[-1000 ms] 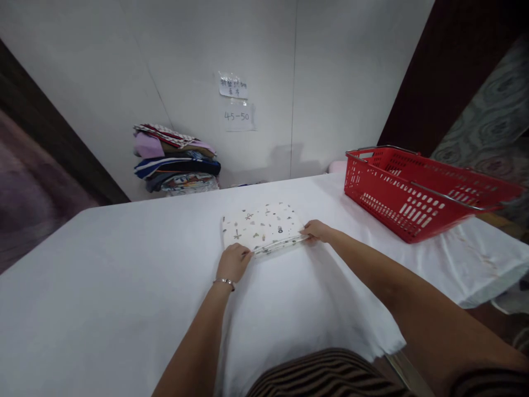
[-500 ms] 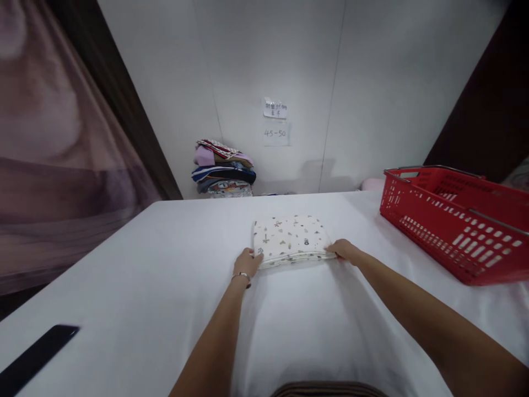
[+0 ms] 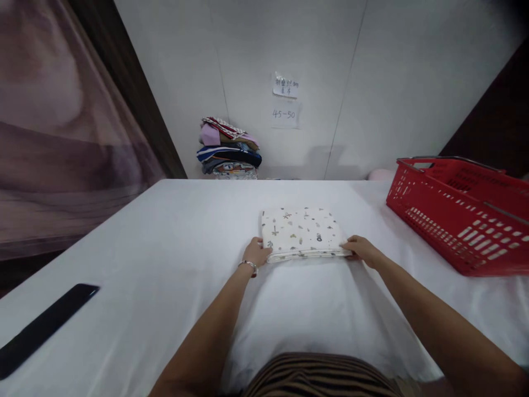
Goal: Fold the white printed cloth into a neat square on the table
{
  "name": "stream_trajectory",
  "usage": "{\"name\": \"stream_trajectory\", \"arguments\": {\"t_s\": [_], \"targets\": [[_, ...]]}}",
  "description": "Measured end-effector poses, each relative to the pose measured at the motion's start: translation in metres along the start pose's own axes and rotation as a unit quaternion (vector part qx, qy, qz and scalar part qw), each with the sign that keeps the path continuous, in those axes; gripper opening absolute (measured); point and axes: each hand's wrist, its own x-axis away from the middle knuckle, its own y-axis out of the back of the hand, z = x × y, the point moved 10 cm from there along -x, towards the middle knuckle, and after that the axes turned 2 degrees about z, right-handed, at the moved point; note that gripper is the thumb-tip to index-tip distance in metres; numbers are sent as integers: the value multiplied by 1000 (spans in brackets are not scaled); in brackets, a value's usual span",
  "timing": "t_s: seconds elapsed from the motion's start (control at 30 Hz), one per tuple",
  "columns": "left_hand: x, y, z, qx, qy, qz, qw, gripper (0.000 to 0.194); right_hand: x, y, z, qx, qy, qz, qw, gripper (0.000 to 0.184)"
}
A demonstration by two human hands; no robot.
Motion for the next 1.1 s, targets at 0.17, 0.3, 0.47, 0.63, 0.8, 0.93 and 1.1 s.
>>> {"name": "stream_trajectory", "arguments": {"t_s": [0.17, 0.3, 0.47, 0.63, 0.8, 0.93, 1.1], "targets": [[19, 23, -16, -75, -83, -105, 988, 33, 2, 8, 5, 135, 56, -59, 988, 28], [50, 29, -35, -74, -195, -116, 971, 24, 26, 11, 39, 293, 228, -147, 917, 35], [68, 14, -43, -108, -260, -86, 956, 21, 69, -34, 67, 357, 436, -119, 818, 33], [66, 10, -43, -114, -283, -103, 947, 9, 65, -61, 48, 416, 415, -63, 807, 40], [76, 10, -57, -207, -331, -142, 909, 16, 63, -61, 33, 423, 428, -69, 795, 43], [68, 7, -48, -241, -266, -137, 923, 14, 64, -62, 30, 420, 450, -80, 784, 43], [67, 11, -38, -229, -243, -136, 933, 16, 64, -64, 30, 425, 465, -88, 771, 42]]}}
